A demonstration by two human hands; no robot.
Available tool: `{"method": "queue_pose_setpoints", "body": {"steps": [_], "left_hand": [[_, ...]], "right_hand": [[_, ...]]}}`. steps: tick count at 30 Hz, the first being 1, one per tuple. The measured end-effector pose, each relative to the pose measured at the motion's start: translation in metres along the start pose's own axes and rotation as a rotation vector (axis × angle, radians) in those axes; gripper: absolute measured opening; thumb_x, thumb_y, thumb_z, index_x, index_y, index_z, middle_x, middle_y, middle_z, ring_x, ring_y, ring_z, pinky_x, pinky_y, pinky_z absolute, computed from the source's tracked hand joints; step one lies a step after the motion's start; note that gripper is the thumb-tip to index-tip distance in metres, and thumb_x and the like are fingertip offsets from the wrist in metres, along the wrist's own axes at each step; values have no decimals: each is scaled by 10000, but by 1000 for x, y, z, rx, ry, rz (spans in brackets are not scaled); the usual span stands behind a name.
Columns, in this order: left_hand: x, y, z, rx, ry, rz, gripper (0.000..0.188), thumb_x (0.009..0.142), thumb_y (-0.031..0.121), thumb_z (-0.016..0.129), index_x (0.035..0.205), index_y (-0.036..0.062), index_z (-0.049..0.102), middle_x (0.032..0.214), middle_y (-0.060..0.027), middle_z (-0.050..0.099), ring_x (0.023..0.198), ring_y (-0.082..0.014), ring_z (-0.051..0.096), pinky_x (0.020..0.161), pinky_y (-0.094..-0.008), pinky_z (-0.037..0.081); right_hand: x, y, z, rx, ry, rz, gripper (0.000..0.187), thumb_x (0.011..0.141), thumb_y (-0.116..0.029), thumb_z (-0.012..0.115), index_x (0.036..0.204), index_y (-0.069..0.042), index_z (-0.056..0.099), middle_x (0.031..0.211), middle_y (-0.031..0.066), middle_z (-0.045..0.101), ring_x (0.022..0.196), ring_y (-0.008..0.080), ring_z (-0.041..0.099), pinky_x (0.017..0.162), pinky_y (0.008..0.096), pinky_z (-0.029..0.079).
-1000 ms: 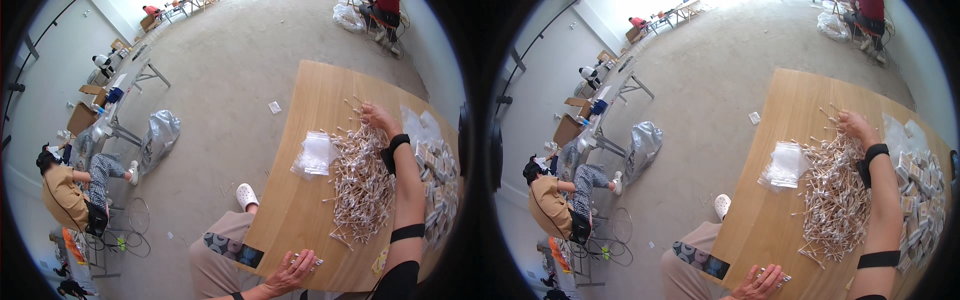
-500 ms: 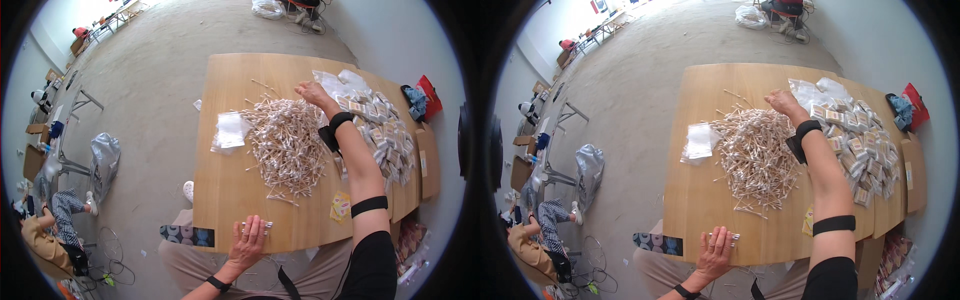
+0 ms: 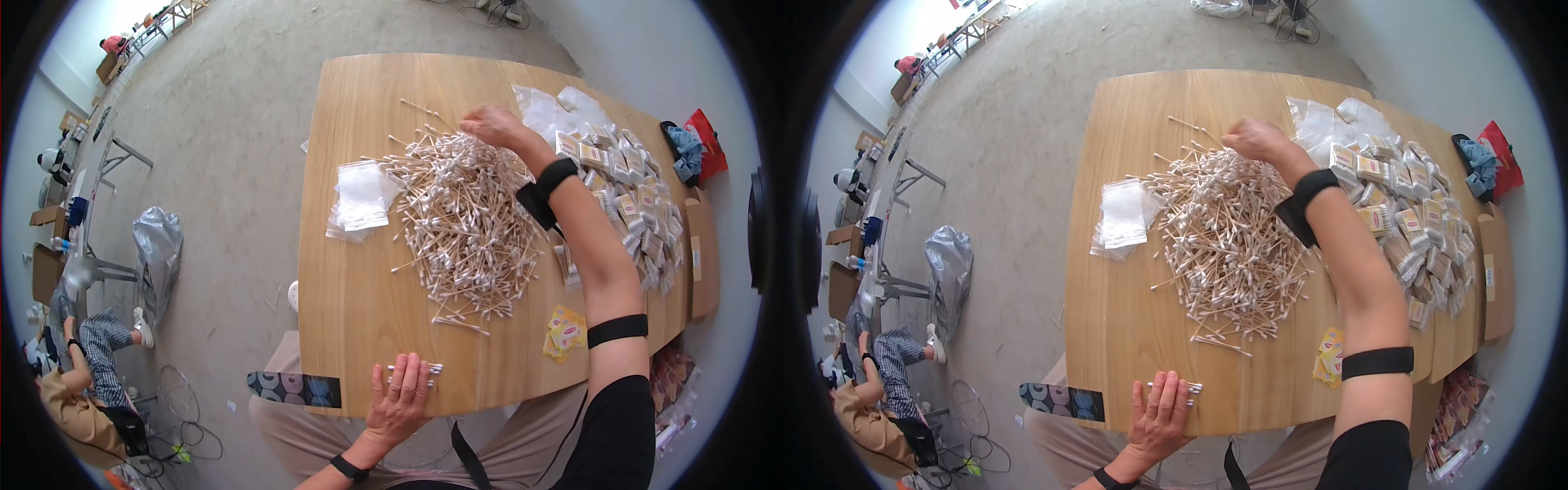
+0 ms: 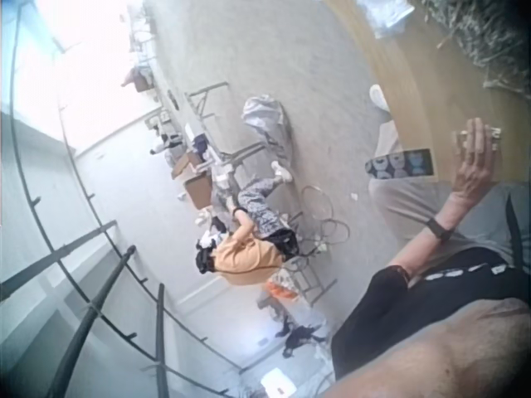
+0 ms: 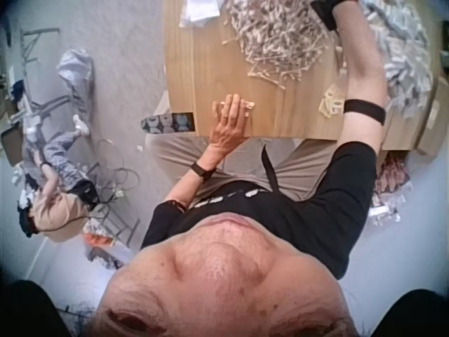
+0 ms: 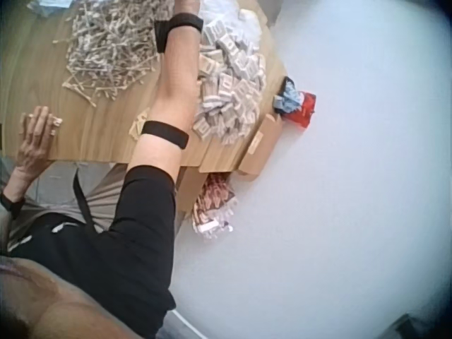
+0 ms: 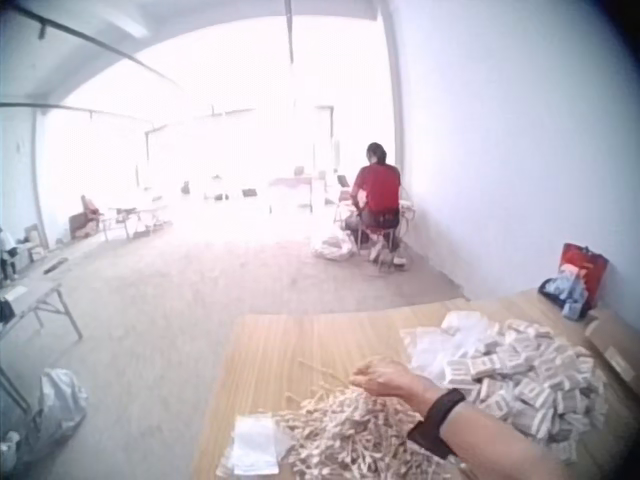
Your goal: The person is counting cotton swabs and placing them into small clear plastic bags on a table in a manufacturing or assembly setting.
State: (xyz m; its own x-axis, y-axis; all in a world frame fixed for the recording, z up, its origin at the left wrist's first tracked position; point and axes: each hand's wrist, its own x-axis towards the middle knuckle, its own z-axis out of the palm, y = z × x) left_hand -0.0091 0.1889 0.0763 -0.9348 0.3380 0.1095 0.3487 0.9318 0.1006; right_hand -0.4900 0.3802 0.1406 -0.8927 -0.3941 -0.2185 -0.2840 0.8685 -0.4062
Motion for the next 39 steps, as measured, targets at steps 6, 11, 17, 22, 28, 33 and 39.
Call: {"method": "queue_pose_setpoints", "body": {"steps": [6, 11, 17, 22, 28, 33, 39], "left_hand": [[4, 1, -4, -2, -10, 9, 652, 877, 378, 566, 1414, 12, 510, 1509, -167, 442, 1457, -325, 366, 1186, -615, 207], [4, 0, -2, 6, 25, 11, 626, 880, 339, 557, 1405, -1, 513, 1513, -180, 433, 1456, -327, 368, 1183, -615, 208], [2, -2, 2, -18, 42, 22, 713, 850, 380, 600, 1426, -22, 476, 1529, -202, 399, 1469, -342, 335, 1174, -625, 210], [2, -1, 2, -28, 56, 10, 788, 820, 395, 637, 1450, -33, 440, 1541, -206, 383, 1474, -346, 325, 1176, -623, 196], [6, 0, 7, -123, 124, 9, 928, 737, 458, 708, 1470, -29, 412, 1549, -205, 369, 1481, -345, 305, 1181, -612, 197], [5, -3, 9, -73, 136, 2, 963, 710, 487, 721, 1465, -26, 415, 1534, -201, 382, 1475, -341, 310, 1182, -612, 200], [6, -2, 13, -36, 165, 2, 1014, 704, 522, 737, 1483, -19, 380, 1545, -189, 359, 1480, -336, 293, 1187, -605, 185]], "right_hand": [[37, -64, 27, -188, -67, -54, 730, 859, -584, 651, 1427, -137, 548, 1396, 219, 568, 1309, 348, 528, 1085, 436, 426], [16, -63, 13, -237, -305, -94, 859, 786, -693, 683, 1417, -123, 564, 1465, 188, 509, 1377, 336, 458, 1131, 440, 379], [-48, -69, -17, -134, -416, -73, 923, 745, -738, 702, 1383, -80, 589, 1436, 183, 550, 1343, 338, 504, 1116, 437, 407], [-110, -63, 1, -19, -312, -158, 882, 761, -612, 775, 1409, -57, 552, 1446, 195, 530, 1360, 352, 472, 1141, 434, 381], [-193, -70, 63, -240, 250, -268, 727, 730, -362, 835, 1332, -36, 589, 1431, 179, 525, 1348, 379, 438, 1150, 455, 355], [-276, -95, 97, -79, 579, -352, 372, 757, -128, 743, 1113, -52, 668, 1195, 177, 607, 1160, 363, 543, 1020, 446, 445], [-326, -99, 175, -53, 294, -177, 273, 761, -6, 606, 1027, -28, 665, 1126, 165, 613, 1085, 339, 561, 930, 433, 487]]}}
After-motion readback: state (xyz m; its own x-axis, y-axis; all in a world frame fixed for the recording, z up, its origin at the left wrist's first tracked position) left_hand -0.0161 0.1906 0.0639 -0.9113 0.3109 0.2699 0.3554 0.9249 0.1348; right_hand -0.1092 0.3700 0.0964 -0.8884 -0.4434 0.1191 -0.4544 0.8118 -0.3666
